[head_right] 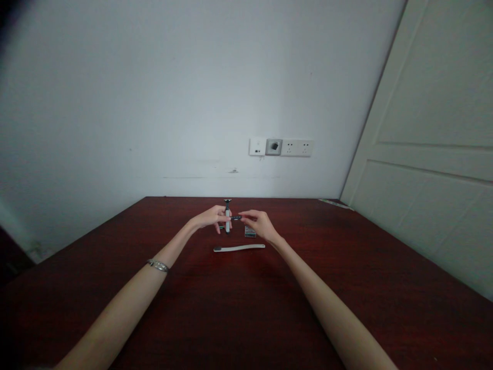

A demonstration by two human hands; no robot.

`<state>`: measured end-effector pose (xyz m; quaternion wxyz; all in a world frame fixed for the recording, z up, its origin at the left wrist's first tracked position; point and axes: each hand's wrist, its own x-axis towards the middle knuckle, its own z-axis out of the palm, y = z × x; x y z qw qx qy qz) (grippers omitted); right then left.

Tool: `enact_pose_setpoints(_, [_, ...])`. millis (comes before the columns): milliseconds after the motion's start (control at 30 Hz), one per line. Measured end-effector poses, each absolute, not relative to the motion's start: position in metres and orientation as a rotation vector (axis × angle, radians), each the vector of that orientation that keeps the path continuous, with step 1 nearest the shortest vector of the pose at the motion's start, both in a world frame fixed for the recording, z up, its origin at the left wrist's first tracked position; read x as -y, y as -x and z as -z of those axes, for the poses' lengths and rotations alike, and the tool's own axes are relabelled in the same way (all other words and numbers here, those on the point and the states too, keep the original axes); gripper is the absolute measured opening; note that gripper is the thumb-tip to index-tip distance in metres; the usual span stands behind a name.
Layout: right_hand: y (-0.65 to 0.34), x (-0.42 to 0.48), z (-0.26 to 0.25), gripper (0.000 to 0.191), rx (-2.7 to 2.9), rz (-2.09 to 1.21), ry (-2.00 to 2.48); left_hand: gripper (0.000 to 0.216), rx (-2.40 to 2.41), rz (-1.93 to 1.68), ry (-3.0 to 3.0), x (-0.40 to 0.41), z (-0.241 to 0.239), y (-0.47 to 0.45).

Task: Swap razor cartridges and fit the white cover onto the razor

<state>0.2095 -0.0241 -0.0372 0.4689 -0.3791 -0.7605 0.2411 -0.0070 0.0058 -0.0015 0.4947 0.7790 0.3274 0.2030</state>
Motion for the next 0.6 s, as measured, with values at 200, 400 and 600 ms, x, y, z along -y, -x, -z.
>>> enact_pose_setpoints(200, [-0.2071, 0.0259, 0.0362, 0.032, 1.820, -0.626, 0.936, 0.023, -0.772, -0.462, -1.883, -0.0049, -0.0001, 0.0073])
enact_pose_setpoints(400, [-0.2051, 0.0268, 0.0355, 0.033, 1.792, -0.689, 0.962, 0.023, -0.760, -0.429, -1.882, -0.0038, -0.0015, 0.0084])
enact_pose_setpoints(600, [-0.2045, 0.0256, 0.0343, 0.033, 1.805, -0.683, 0.982, 0.027, -0.769, -0.432, -1.845, -0.0024, -0.0015, 0.0099])
